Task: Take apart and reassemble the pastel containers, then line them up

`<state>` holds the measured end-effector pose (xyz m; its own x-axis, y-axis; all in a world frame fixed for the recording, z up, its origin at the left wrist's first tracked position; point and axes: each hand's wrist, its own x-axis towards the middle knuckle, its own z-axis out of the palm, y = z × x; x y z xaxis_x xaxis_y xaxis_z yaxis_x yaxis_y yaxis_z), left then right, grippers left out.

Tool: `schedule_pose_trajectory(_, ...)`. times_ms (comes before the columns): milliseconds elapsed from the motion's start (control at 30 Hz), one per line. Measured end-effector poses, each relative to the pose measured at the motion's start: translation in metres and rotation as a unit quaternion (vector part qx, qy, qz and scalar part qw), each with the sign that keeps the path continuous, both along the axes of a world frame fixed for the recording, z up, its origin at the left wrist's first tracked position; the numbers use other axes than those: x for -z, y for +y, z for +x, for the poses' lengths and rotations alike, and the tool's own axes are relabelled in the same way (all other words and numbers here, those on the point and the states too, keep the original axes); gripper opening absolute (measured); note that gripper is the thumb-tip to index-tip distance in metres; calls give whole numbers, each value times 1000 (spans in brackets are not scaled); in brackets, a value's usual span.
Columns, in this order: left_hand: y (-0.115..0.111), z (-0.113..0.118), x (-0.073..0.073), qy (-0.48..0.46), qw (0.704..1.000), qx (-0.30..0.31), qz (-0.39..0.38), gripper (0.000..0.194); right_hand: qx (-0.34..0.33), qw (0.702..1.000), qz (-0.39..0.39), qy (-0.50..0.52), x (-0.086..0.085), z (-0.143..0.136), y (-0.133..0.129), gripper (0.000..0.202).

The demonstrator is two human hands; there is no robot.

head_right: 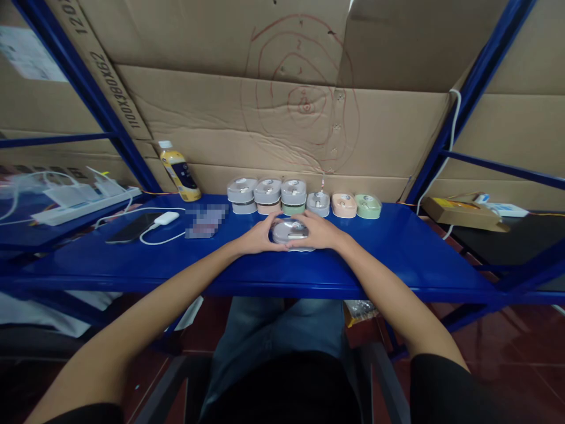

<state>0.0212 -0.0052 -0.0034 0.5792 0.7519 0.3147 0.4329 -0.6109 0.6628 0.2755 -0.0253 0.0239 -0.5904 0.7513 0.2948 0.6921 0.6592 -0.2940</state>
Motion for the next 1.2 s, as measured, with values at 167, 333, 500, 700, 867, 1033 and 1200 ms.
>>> schedule_pose_trajectory(167,2,-1,1,1,1000,3,-1,120,5,1000,-3,-11,0,2,0,97)
schedule_pose_trajectory(333,5,-5,-1,21,999,13,39,103,-44,999,-30,-13,-1,11,5,109)
schedule_pose_trajectory(500,7,-9,-1,6,999,20,33,98,-24,999,-25,3,-15,23,4,100)
schedule_pose_trajectory(700,10,-10,0,-46,998,-12,36,82,113,976,50,181,-49,89,21,84)
schedule_pose_trajectory(867,10,-9,1,-20,999,-18,31,76,483,843,142,187,-41,135,57,86)
schedule_pose_trajectory(1033,10,-7,1,-9,999,-19,36,72,609,782,98,91,-19,143,79,84)
schedule_pose_trajectory(1200,9,-8,-1,11,999,-23,37,75,622,771,107,85,-19,143,79,98)
